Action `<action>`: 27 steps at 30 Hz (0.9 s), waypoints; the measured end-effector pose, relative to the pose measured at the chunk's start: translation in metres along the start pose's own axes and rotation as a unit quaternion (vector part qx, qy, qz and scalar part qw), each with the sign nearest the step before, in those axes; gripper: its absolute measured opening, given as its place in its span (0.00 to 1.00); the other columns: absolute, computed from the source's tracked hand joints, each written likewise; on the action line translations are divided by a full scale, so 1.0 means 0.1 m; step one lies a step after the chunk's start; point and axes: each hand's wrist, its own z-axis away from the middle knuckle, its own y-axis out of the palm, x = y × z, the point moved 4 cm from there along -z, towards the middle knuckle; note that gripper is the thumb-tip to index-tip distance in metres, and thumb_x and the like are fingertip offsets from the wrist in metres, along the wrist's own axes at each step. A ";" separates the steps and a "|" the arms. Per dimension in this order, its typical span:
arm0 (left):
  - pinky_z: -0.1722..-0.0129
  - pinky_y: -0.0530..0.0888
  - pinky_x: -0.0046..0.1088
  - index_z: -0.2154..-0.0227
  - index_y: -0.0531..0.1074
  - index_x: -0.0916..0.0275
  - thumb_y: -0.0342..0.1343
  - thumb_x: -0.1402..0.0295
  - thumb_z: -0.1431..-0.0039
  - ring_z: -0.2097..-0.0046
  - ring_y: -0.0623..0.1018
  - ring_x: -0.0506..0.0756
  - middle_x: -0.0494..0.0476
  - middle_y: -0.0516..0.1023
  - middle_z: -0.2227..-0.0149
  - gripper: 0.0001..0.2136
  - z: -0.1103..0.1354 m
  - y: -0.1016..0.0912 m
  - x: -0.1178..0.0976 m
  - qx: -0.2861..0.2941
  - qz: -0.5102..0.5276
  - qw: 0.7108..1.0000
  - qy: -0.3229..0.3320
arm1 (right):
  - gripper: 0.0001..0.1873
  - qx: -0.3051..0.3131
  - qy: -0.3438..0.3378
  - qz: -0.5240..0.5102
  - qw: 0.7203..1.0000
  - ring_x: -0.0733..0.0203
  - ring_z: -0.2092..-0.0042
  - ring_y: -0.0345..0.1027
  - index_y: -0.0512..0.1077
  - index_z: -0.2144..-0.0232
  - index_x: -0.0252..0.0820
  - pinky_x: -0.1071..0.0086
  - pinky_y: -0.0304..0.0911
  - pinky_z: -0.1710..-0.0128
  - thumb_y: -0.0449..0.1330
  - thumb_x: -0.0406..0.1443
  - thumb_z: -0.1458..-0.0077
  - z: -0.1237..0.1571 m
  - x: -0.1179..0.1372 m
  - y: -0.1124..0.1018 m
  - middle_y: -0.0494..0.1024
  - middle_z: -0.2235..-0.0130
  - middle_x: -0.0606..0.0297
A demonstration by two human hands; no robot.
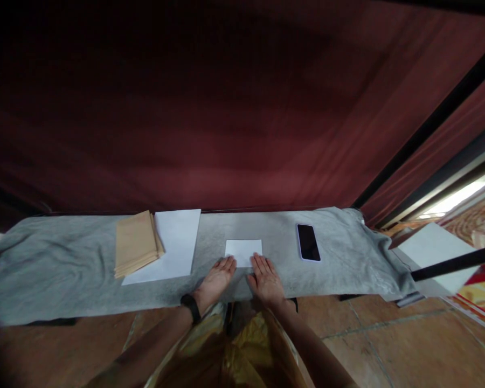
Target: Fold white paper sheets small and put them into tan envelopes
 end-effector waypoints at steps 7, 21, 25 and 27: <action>0.43 0.75 0.45 0.44 0.72 0.62 0.42 0.86 0.42 0.38 0.74 0.62 0.69 0.75 0.40 0.27 -0.06 -0.13 -0.08 0.005 -0.026 0.999 0.022 | 0.30 0.006 0.013 -0.019 1.000 0.52 0.30 0.57 0.60 0.31 0.35 0.54 0.51 0.30 0.52 0.42 0.30 0.00 -0.01 -0.02 0.64 0.31 0.52; 0.56 0.73 0.35 0.57 0.75 0.58 0.49 0.72 0.31 0.58 0.80 0.58 0.58 0.82 0.61 0.09 0.04 -0.83 0.23 -0.112 0.197 0.968 -0.110 | 0.16 -0.068 0.152 -0.304 0.938 0.54 0.54 0.78 0.78 0.59 0.44 0.60 0.71 0.50 0.54 0.45 0.35 -0.32 -0.33 -0.36 0.84 0.56 0.58; 0.64 0.72 0.28 0.62 0.76 0.59 0.56 0.66 0.36 0.65 0.78 0.54 0.52 0.79 0.69 0.05 -0.03 -0.65 0.47 -0.152 0.494 0.827 -0.223 | 0.25 -0.067 0.202 -0.286 0.934 0.59 0.71 0.71 0.75 0.66 0.43 0.69 0.65 0.70 0.48 0.53 0.34 -0.42 -0.36 -0.31 0.79 0.72 0.65; 0.66 0.72 0.27 0.59 0.75 0.61 0.57 0.65 0.38 0.66 0.78 0.53 0.51 0.78 0.70 0.07 -0.04 -0.46 0.50 -0.153 0.581 0.758 -0.254 | 0.27 -0.070 0.225 -0.269 0.934 0.60 0.72 0.69 0.73 0.68 0.43 0.70 0.62 0.71 0.47 0.55 0.34 -0.48 -0.35 -0.25 0.77 0.74 0.66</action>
